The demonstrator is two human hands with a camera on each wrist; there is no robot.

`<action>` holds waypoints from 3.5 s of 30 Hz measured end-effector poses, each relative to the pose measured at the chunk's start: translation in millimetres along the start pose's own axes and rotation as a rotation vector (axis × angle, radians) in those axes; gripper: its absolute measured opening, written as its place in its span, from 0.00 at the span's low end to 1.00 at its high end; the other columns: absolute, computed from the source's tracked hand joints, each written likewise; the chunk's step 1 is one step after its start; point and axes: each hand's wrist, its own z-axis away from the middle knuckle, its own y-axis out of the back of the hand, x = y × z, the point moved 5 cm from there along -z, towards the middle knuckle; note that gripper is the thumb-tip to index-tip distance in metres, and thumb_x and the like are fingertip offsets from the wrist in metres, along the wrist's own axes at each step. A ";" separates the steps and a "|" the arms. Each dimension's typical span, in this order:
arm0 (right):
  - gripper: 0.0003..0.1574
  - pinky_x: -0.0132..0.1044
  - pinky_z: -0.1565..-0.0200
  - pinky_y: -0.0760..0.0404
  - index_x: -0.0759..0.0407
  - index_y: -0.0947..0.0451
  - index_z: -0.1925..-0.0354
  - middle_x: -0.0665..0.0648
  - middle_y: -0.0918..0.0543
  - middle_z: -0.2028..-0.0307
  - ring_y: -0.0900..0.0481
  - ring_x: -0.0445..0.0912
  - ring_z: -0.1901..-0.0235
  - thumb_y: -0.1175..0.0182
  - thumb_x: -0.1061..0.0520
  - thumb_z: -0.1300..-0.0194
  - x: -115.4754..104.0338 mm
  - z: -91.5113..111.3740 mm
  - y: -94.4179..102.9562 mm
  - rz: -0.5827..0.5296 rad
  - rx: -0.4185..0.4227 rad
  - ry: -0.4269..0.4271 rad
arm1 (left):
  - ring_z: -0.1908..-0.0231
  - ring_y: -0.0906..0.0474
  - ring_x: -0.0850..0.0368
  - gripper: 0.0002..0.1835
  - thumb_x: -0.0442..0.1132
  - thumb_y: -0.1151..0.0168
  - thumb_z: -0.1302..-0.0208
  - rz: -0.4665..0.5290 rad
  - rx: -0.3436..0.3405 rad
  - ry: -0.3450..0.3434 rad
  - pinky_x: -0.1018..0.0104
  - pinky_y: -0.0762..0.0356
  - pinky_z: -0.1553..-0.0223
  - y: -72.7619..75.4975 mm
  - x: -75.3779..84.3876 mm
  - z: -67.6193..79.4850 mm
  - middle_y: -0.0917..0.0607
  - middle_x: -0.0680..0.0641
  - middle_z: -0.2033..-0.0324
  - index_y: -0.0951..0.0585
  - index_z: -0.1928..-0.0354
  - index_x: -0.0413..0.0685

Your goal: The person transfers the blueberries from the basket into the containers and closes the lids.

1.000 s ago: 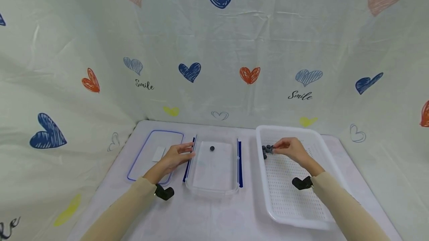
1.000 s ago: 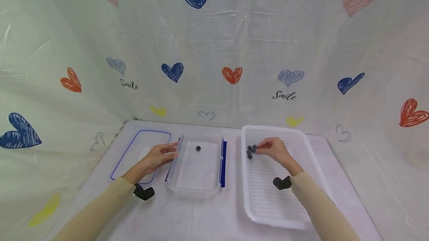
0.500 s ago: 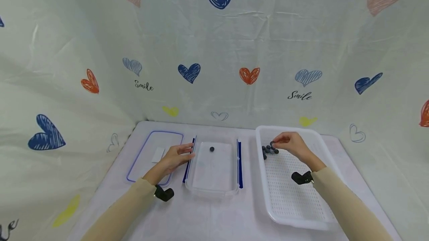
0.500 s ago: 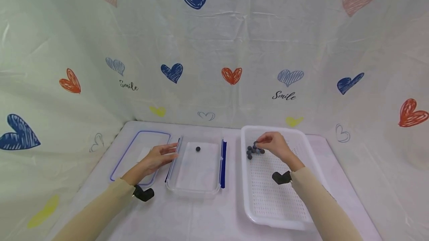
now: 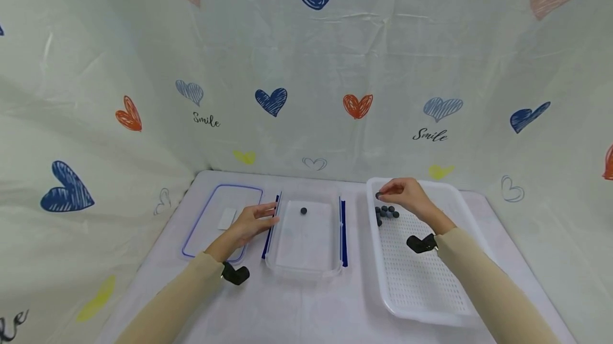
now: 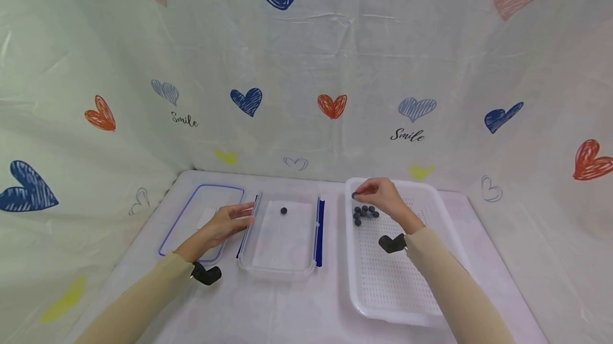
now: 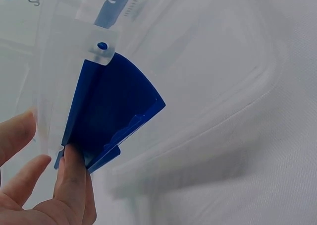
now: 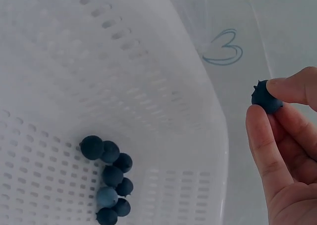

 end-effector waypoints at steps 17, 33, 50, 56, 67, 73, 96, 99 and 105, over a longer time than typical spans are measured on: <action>0.11 0.34 0.61 0.16 0.71 0.16 0.60 0.63 0.13 0.63 0.16 0.47 0.65 0.30 0.65 0.40 -34.6 -29.7 -35.9 -0.005 -0.053 0.073 | 0.33 0.34 0.39 0.31 0.35 0.33 0.34 -0.001 0.015 0.005 0.52 0.27 0.38 2.7 0.3 0.0 0.31 0.31 0.33 0.29 0.31 0.38; 0.10 0.44 0.58 0.15 0.70 0.16 0.60 0.60 0.13 0.64 0.15 0.47 0.65 0.29 0.66 0.40 -45.0 -45.7 -67.7 -0.014 -0.083 0.080 | 0.33 0.33 0.38 0.30 0.33 0.33 0.34 0.012 0.015 -0.005 0.51 0.28 0.38 1.1 0.5 0.3 0.30 0.31 0.33 0.29 0.31 0.38; 0.08 0.42 0.57 0.16 0.67 0.15 0.62 0.58 0.13 0.64 0.16 0.48 0.63 0.29 0.64 0.41 -46.9 -56.8 -91.1 0.020 -0.084 0.076 | 0.33 0.33 0.39 0.30 0.33 0.34 0.34 0.005 0.029 0.010 0.52 0.27 0.38 1.3 -0.4 -1.5 0.30 0.31 0.33 0.29 0.31 0.39; 0.07 0.39 0.61 0.16 0.66 0.15 0.64 0.57 0.13 0.65 0.16 0.48 0.64 0.28 0.64 0.42 -46.9 -60.6 -99.5 0.043 -0.080 0.099 | 0.33 0.33 0.39 0.30 0.32 0.34 0.33 0.008 0.027 0.008 0.51 0.28 0.38 1.2 -0.4 -2.0 0.31 0.31 0.33 0.29 0.31 0.39; 0.07 0.39 0.61 0.17 0.65 0.14 0.65 0.56 0.14 0.64 0.18 0.48 0.64 0.27 0.63 0.43 -49.8 -66.9 -116.6 0.071 -0.080 0.071 | 0.33 0.34 0.38 0.30 0.31 0.34 0.34 0.010 0.020 0.014 0.50 0.29 0.37 -0.5 0.8 -1.8 0.31 0.31 0.33 0.30 0.30 0.38; 0.06 0.38 0.62 0.17 0.64 0.14 0.65 0.56 0.14 0.65 0.18 0.48 0.64 0.27 0.64 0.42 -51.2 -70.0 -124.9 0.067 -0.085 0.061 | 0.34 0.33 0.38 0.30 0.32 0.33 0.34 0.003 0.025 0.014 0.50 0.28 0.38 -1.0 1.2 -0.6 0.30 0.31 0.33 0.29 0.31 0.38; 0.07 0.38 0.61 0.18 0.64 0.14 0.66 0.55 0.14 0.66 0.18 0.46 0.66 0.27 0.62 0.43 -52.9 -78.0 -139.7 0.073 -0.100 0.008 | 0.34 0.32 0.38 0.30 0.32 0.34 0.33 -0.007 0.025 0.012 0.50 0.28 0.38 0.1 2.9 2.2 0.31 0.31 0.33 0.30 0.30 0.38; 0.07 0.39 0.59 0.17 0.64 0.14 0.65 0.55 0.14 0.66 0.17 0.46 0.65 0.27 0.62 0.41 -53.1 -77.6 -140.5 0.059 -0.103 0.000 | 0.34 0.32 0.38 0.30 0.33 0.34 0.34 -0.012 0.033 0.012 0.50 0.28 0.38 0.7 1.6 2.8 0.30 0.31 0.34 0.28 0.31 0.39; 0.07 0.39 0.59 0.18 0.66 0.14 0.63 0.55 0.13 0.66 0.17 0.46 0.65 0.29 0.62 0.39 -50.3 -74.9 -142.1 0.052 -0.123 -0.003 | 0.35 0.31 0.38 0.29 0.33 0.33 0.34 -0.012 0.045 0.033 0.51 0.26 0.39 1.1 -4.9 6.1 0.30 0.31 0.34 0.27 0.32 0.40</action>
